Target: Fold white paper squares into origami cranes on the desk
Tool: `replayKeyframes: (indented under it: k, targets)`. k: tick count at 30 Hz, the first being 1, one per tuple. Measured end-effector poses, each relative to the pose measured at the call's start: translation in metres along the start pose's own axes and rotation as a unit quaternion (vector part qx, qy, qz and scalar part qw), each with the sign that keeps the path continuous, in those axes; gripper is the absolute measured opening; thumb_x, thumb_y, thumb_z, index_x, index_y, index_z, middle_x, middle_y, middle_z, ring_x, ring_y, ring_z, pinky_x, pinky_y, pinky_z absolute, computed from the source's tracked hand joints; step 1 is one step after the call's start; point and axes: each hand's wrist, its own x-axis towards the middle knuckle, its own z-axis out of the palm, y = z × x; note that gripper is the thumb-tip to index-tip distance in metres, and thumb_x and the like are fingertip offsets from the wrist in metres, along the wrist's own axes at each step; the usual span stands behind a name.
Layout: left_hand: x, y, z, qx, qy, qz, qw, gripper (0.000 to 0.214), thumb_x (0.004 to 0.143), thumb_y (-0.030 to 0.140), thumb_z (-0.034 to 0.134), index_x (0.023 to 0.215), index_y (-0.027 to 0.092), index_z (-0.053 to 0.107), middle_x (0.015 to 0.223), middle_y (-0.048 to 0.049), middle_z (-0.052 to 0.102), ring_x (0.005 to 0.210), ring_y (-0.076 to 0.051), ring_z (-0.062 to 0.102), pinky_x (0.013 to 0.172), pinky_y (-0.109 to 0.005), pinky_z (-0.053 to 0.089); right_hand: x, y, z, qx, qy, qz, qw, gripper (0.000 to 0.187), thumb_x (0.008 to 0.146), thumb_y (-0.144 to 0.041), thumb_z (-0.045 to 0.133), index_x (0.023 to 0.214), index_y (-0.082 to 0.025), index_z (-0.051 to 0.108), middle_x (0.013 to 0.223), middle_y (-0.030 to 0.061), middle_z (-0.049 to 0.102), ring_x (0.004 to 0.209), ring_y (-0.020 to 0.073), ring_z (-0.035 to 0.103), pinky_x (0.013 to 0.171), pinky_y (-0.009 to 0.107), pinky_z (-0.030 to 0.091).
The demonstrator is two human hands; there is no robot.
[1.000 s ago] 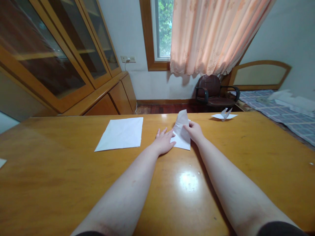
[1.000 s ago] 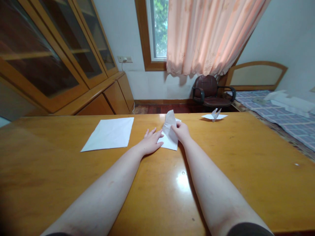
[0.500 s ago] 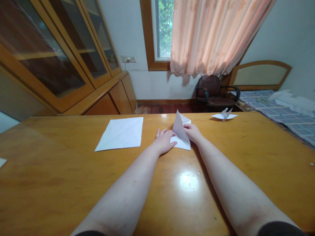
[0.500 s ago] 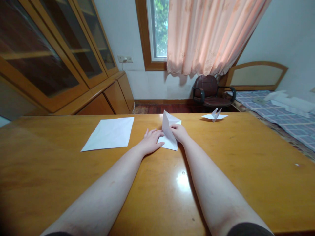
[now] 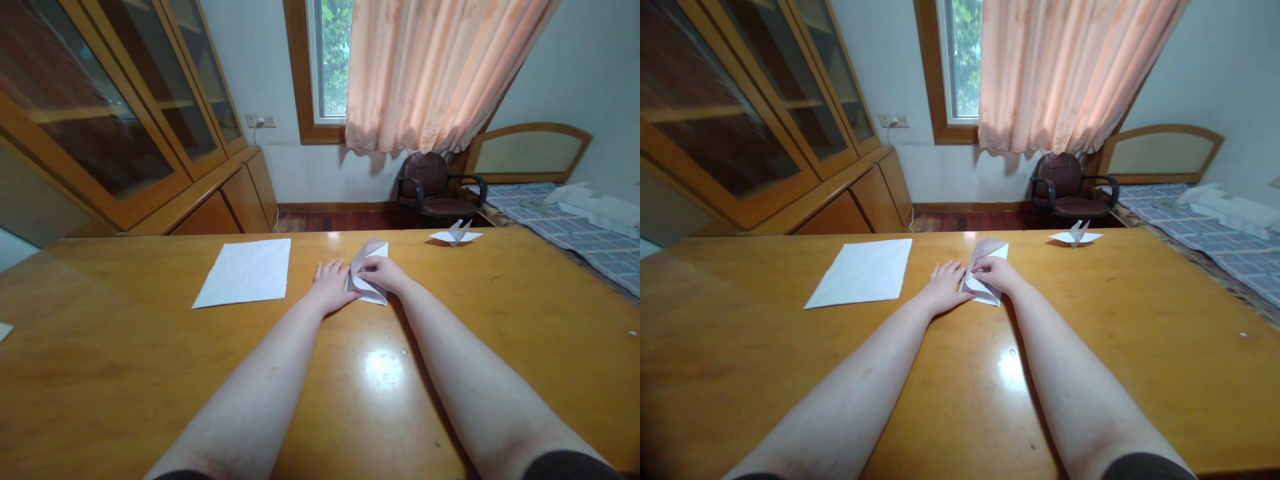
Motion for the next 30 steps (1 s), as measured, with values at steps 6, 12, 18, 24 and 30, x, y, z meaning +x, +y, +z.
replayKeyframes:
  k: [6, 12, 18, 24, 30]
  targets:
    - [-0.002, 0.0, -0.002, -0.024, -0.001, -0.004, 1.0, 0.075, 0.083, 0.068, 0.031, 0.142, 0.022, 0.03, 0.152, -0.0111, 0.027, 0.141, -0.028, 0.019, 0.114, -0.052, 0.008, 0.001, 0.003, 0.001, 0.004, -0.015, -0.01, 1.0, 0.023, 0.068, -0.021, 0.068, 0.09, -0.018, 0.073, 0.094, 0.0062, 0.072, 0.088, 0.0224, 0.065, 0.085, 0.034, 0.048]
    - [0.001, -0.002, 0.0, -0.027, -0.002, 0.0, 1.0, 0.076, 0.083, 0.064, 0.034, 0.145, 0.02, 0.024, 0.153, -0.0097, 0.025, 0.141, -0.028, 0.018, 0.115, -0.051, 0.007, -0.001, -0.002, -0.001, -0.018, -0.02, 0.004, 1.0, 0.028, 0.067, -0.019, 0.068, 0.095, -0.018, 0.072, 0.097, 0.0077, 0.072, 0.092, 0.0255, 0.065, 0.082, 0.033, 0.049]
    - [0.006, -0.005, 0.007, -0.021, 0.02, -0.018, 0.999, 0.064, 0.084, 0.048, 0.044, 0.141, 0.024, 0.031, 0.15, -0.0067, 0.032, 0.139, -0.028, 0.023, 0.114, -0.051, 0.009, -0.001, -0.004, -0.001, -0.034, -0.026, 0.001, 0.999, 0.028, 0.069, -0.022, 0.068, 0.096, -0.017, 0.072, 0.099, 0.0085, 0.072, 0.092, 0.0257, 0.065, 0.082, 0.033, 0.05]
    - [0.007, -0.007, 0.005, -0.022, 0.049, -0.074, 0.996, 0.051, 0.087, 0.034, 0.042, 0.137, 0.023, 0.039, 0.146, -0.0066, 0.04, 0.137, -0.028, 0.025, 0.114, -0.052, 0.013, 0.0, -0.003, -0.003, -0.058, -0.057, -0.01, 0.997, 0.033, 0.069, -0.024, 0.07, 0.101, -0.017, 0.071, 0.102, 0.0083, 0.071, 0.092, 0.0243, 0.066, 0.085, 0.035, 0.05]
    - [0.01, -0.011, 0.005, -0.029, 0.092, -0.121, 0.988, 0.046, 0.089, 0.038, 0.041, 0.132, 0.023, 0.046, 0.14, -0.0086, 0.047, 0.136, -0.031, 0.028, 0.111, -0.056, 0.016, -0.002, -0.007, -0.006, -0.07, -0.081, -0.06, 0.992, 0.051, 0.062, -0.024, 0.077, 0.112, -0.019, 0.067, 0.117, 0.0088, 0.065, 0.11, 0.0265, 0.058, 0.098, 0.037, 0.043]
